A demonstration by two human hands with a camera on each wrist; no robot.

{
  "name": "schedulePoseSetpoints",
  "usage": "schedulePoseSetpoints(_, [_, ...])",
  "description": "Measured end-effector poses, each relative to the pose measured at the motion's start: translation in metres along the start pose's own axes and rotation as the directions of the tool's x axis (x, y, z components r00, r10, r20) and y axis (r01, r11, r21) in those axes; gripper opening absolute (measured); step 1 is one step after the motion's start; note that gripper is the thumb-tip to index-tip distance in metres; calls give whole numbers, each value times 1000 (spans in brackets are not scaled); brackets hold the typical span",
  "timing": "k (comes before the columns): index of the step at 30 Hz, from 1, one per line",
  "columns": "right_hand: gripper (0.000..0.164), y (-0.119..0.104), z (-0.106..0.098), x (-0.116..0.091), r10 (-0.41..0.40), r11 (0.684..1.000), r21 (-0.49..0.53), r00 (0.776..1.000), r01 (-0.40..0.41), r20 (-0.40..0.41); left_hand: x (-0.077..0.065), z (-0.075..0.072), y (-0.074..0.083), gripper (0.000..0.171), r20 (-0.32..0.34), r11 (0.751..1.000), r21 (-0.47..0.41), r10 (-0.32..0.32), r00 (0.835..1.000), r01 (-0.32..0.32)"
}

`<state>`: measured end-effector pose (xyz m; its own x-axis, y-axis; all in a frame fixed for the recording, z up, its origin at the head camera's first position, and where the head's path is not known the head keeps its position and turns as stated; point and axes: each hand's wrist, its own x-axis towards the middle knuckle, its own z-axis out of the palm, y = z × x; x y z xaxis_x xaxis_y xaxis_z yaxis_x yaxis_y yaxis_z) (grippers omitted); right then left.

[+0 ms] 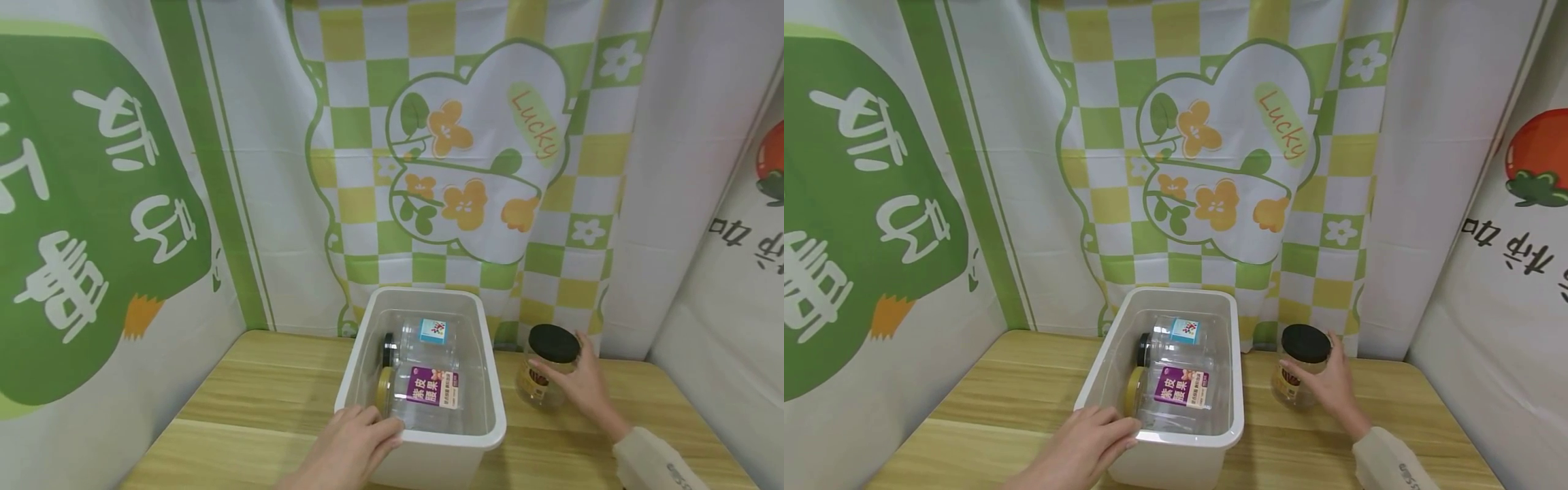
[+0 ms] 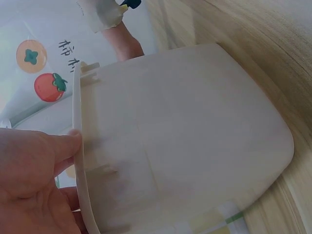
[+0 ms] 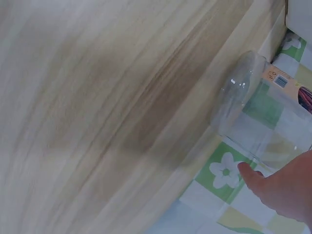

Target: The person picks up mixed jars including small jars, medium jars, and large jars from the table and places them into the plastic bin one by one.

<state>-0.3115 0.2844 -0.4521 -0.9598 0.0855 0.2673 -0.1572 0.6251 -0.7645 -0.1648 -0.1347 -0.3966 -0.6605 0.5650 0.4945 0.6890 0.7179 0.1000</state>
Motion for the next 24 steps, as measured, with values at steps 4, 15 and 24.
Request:
schedulePoseSetpoints(4, [124,4,5,0,-12,999,41,1000,14,-28,0,-1,1,12,9,1000,0,-8,1000,8])
schedulePoseSetpoints(15, [127,8,18,1,-9,989,147,995,24,-100,-1,0,0,12,10,1000,5,-9,1000,9])
schedulePoseSetpoints(24, [121,5,17,1,-16,989,147,993,33,-116,-1,0,0,12,-13,1000,-2,-3,1000,3])
